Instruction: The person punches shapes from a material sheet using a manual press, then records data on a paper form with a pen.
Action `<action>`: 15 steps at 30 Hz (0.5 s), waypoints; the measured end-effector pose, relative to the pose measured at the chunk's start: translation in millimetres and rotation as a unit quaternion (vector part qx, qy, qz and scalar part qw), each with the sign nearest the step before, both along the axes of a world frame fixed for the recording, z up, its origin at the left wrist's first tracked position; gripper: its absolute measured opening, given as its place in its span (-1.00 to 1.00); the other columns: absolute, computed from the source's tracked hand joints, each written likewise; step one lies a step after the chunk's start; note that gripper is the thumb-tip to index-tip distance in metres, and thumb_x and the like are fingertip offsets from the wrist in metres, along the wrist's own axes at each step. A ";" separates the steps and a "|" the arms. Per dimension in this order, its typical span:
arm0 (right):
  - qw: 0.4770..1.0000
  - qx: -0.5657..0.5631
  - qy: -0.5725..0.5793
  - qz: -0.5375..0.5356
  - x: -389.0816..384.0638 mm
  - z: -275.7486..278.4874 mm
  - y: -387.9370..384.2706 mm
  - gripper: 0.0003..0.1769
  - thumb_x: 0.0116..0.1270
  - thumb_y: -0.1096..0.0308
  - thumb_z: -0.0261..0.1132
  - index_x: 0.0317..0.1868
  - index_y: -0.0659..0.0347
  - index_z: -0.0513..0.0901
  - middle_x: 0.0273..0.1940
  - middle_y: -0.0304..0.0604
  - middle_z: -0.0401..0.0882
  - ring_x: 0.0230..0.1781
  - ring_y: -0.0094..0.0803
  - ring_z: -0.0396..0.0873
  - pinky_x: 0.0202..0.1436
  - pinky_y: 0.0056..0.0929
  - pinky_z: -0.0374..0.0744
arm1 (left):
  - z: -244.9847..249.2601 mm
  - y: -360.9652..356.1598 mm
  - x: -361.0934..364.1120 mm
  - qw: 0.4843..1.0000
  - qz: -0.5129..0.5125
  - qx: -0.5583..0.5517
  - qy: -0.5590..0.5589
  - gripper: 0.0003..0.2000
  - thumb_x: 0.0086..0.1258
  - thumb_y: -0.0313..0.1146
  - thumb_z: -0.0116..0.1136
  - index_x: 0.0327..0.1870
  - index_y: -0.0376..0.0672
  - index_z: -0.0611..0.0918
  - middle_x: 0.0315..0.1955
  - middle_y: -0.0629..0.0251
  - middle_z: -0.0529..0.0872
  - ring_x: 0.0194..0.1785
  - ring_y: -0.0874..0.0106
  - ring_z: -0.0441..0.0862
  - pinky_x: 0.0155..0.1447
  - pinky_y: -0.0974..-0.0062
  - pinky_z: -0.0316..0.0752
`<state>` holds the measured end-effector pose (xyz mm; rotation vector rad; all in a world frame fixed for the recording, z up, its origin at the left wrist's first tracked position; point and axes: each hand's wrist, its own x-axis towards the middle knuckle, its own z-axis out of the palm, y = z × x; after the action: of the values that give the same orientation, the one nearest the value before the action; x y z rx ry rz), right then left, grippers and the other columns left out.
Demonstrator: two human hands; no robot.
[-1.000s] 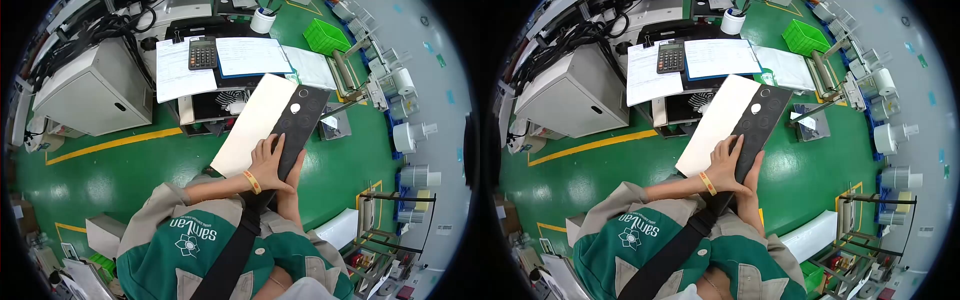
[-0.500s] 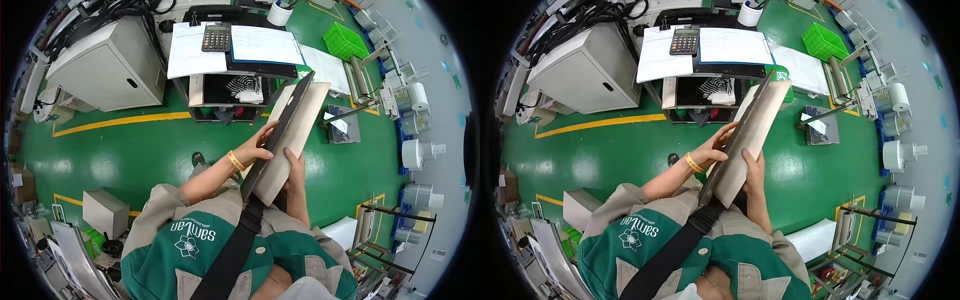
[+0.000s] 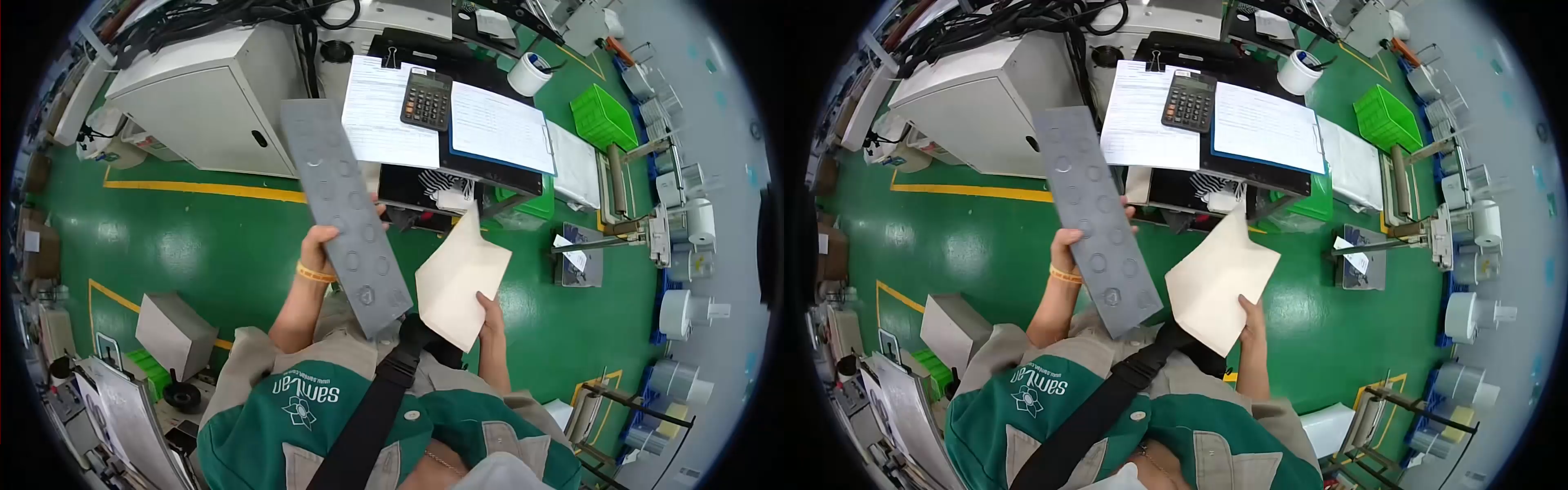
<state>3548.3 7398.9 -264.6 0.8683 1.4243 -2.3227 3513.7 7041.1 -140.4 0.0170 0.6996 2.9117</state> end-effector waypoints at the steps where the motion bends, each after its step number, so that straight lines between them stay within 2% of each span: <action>1: 0.999 -0.040 -0.015 0.007 -9.6 -15.7 -11.4 -0.28 0.22 0.62 0.08 0.38 0.24 0.03 0.23 0.09 0.26 0.17 -0.06 0.38 0.16 -0.17 0.48 | -1.2 -27.1 -1.3 1.000 0.015 -0.021 0.012 -0.17 -0.07 -0.24 0.15 0.31 -0.35 0.15 0.18 -0.02 0.35 0.20 0.15 0.39 0.26 0.16 0.36; 3: 0.996 -0.053 0.002 0.067 -40.2 -34.8 -46.1 -0.30 0.23 0.61 0.10 0.37 0.23 0.06 0.24 0.04 0.27 0.16 -0.09 0.39 0.15 -0.19 0.48 | -2.4 -73.3 4.5 0.987 0.141 -0.077 -0.014 -0.18 -0.06 -0.22 0.11 0.32 -0.35 0.14 0.20 -0.06 0.34 0.25 0.13 0.35 0.28 0.17 0.35; 5: 0.993 -0.043 0.035 0.100 -87.0 -62.3 -73.4 -0.31 0.25 0.58 0.13 0.37 0.22 0.08 0.22 0.04 0.31 0.15 -0.12 0.40 0.14 -0.23 0.49 | -7.6 -115.4 15.9 0.961 0.211 -0.169 -0.056 -0.23 -0.02 -0.26 0.06 0.31 -0.35 0.16 0.21 0.00 0.35 0.25 0.17 0.36 0.29 0.21 0.35; 7: 0.989 0.012 0.082 0.122 -143.1 -83.2 -93.5 -0.31 0.22 0.46 0.25 0.33 0.21 0.16 0.15 0.04 0.36 0.09 -0.17 0.45 0.07 -0.28 0.53 | -24.7 -145.4 33.1 0.926 0.275 -0.221 -0.132 -0.29 0.03 -0.30 0.01 0.29 -0.35 0.20 0.20 0.07 0.37 0.23 0.23 0.39 0.23 0.28 0.40; 9: 0.986 0.110 0.043 0.114 -185.9 -36.0 -124.7 -0.22 0.19 0.24 0.33 0.35 0.19 0.14 0.04 -0.01 0.47 0.03 -0.23 0.49 0.01 -0.30 0.51 | -38.8 -167.5 56.1 0.899 0.298 -0.274 -0.165 -0.34 0.05 -0.31 0.00 0.27 -0.34 0.25 0.18 0.13 0.41 0.18 0.27 0.43 0.13 0.33 0.46; 11: 0.927 0.344 0.022 0.148 -224.4 -60.9 -114.4 -0.15 0.13 0.00 0.35 0.32 0.22 0.21 -0.05 -0.03 0.54 -0.01 -0.30 0.52 -0.09 -0.33 0.51 | -46.2 -177.2 80.8 0.893 0.303 -0.247 -0.221 -0.36 0.06 -0.32 0.00 0.26 -0.29 0.26 0.13 0.14 0.44 0.14 0.29 0.45 0.07 0.36 0.49; 12: 0.803 0.554 0.090 0.201 -238.2 -101.6 -91.9 -0.24 0.08 -0.16 0.33 0.12 0.27 0.48 -0.24 -0.06 0.62 -0.19 -0.42 0.58 -0.21 -0.40 0.50 | -51.7 -180.2 91.7 0.891 0.305 -0.229 -0.247 -0.37 0.06 -0.32 0.00 0.26 -0.27 0.27 0.11 0.14 0.46 0.13 0.30 0.46 0.04 0.37 0.50; 13: 0.789 0.530 0.092 0.297 -232.8 -84.0 -96.9 -0.33 0.10 -0.12 0.33 0.02 0.28 0.53 -0.28 -0.07 0.63 -0.24 -0.45 0.58 -0.23 -0.44 0.50 | -62.1 -183.2 103.9 0.877 0.318 -0.237 -0.272 -0.36 0.06 -0.33 0.02 0.28 -0.23 0.26 0.09 0.18 0.46 0.08 0.33 0.47 0.02 0.40 0.49; 15: 0.727 0.473 0.095 0.488 -214.8 -6.0 -119.4 -0.49 0.15 -0.03 0.32 -0.18 0.32 0.65 -0.36 -0.09 0.65 -0.35 -0.51 0.57 -0.27 -0.51 0.50 | -90.7 -182.1 121.7 0.846 0.351 -0.238 -0.322 -0.33 0.06 -0.35 0.06 0.31 -0.16 0.25 0.04 0.24 0.47 -0.01 0.37 0.49 -0.04 0.44 0.48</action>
<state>3333.5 7279.4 -270.6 -0.0834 2.3806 -0.8247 3635.4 6859.0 -231.2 -1.4741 1.4739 2.8720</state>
